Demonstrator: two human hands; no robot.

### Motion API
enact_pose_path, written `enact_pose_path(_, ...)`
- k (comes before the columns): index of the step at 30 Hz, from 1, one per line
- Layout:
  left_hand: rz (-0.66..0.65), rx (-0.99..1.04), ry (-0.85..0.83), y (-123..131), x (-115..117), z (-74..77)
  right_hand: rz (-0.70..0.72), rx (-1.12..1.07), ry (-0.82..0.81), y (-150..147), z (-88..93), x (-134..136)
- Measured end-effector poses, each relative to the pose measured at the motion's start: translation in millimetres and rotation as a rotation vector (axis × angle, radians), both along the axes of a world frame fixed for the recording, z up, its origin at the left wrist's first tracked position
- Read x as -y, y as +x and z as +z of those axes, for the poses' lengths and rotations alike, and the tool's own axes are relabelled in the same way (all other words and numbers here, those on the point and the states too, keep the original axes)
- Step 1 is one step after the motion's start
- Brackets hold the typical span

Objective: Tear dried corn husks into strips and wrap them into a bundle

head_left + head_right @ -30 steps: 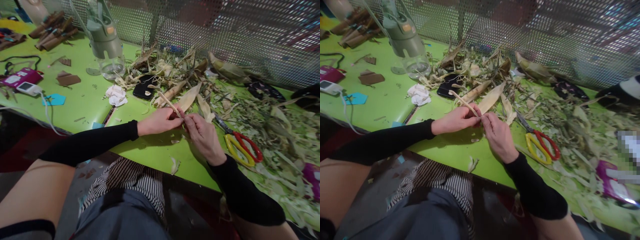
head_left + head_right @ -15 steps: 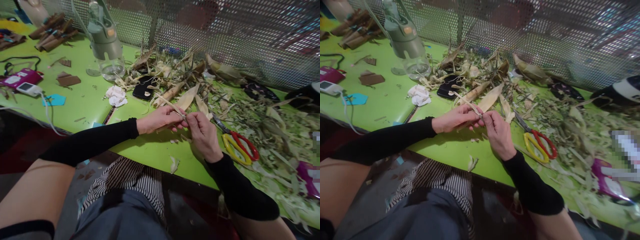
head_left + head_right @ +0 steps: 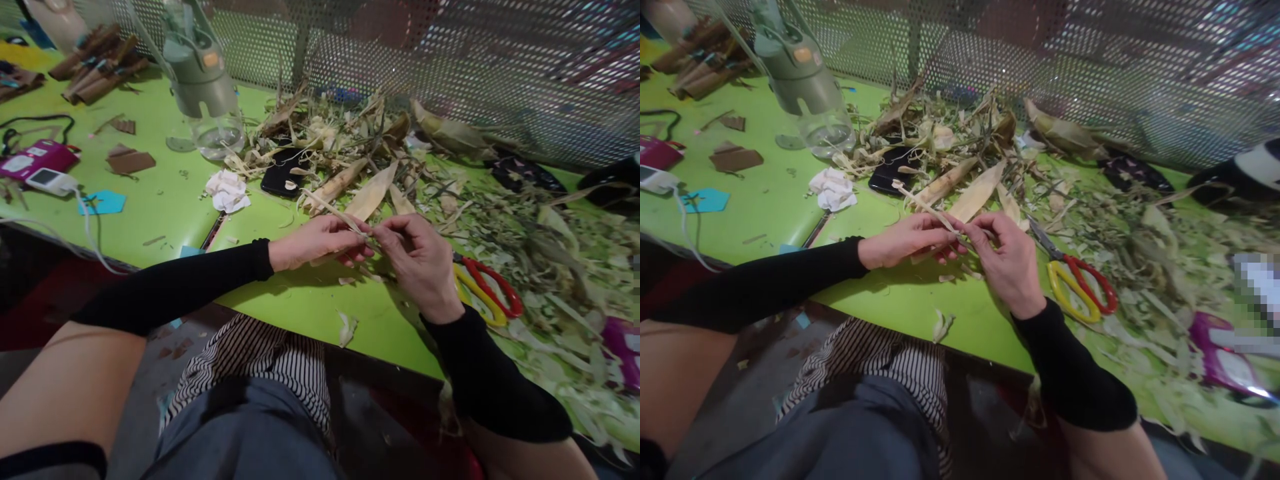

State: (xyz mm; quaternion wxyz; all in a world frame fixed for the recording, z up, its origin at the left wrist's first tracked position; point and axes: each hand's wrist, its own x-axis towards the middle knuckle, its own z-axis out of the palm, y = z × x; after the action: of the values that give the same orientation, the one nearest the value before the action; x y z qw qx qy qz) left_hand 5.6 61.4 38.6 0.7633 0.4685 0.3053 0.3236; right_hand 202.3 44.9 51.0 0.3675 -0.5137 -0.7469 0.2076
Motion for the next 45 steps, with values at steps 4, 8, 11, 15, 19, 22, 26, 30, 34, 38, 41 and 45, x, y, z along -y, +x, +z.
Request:
enact_pose_path(4,0.002,0.022,-0.041,1.9,-1.8,-4.1,-0.049,0.008,0.152,3.2,-1.6,-1.2)
enact_pose_path(8,0.116,0.079,-0.030,3.6,-4.1,-7.4,-0.135,0.059,0.379,1.6,3.4,3.7)
enact_pose_path(11,0.202,0.082,-0.044,4.2,-3.3,-5.9,0.015,0.120,0.208,-5.3,3.1,7.7)
enact_pose_path(15,0.263,0.015,-0.079,5.8,1.6,0.2,0.099,0.052,-0.031,-14.8,-5.3,8.3)
enact_pose_path(19,0.287,0.011,-0.077,8.3,5.0,4.8,0.042,-0.087,-0.083,-18.1,-9.7,7.7)
enact_pose_path(22,0.307,0.013,-0.066,9.0,6.3,5.4,0.033,-0.080,-0.110,-18.7,-8.4,8.2)
enact_pose_path(26,0.313,-0.040,-0.001,8.2,9.4,4.7,0.053,-0.031,-0.159,-19.5,-4.7,9.6)
enact_pose_path(30,0.295,-0.078,0.055,7.7,10.2,0.5,0.115,0.049,-0.097,-19.6,-1.8,10.6)
enact_pose_path(34,0.280,-0.057,0.091,8.0,5.5,-8.9,0.174,0.126,-0.039,-17.6,-3.2,10.0)
enact_pose_path(38,0.273,-0.023,0.105,7.5,0.9,-13.9,0.198,0.169,-0.007,-17.0,-7.4,10.2)
enact_pose_path(41,0.261,-0.047,0.068,5.7,-1.2,-12.8,0.201,0.157,0.008,-17.1,-8.4,11.3)
enact_pose_path(45,0.208,-0.047,0.041,3.3,-3.5,-11.6,0.048,0.125,0.162,-9.9,-4.4,7.1)
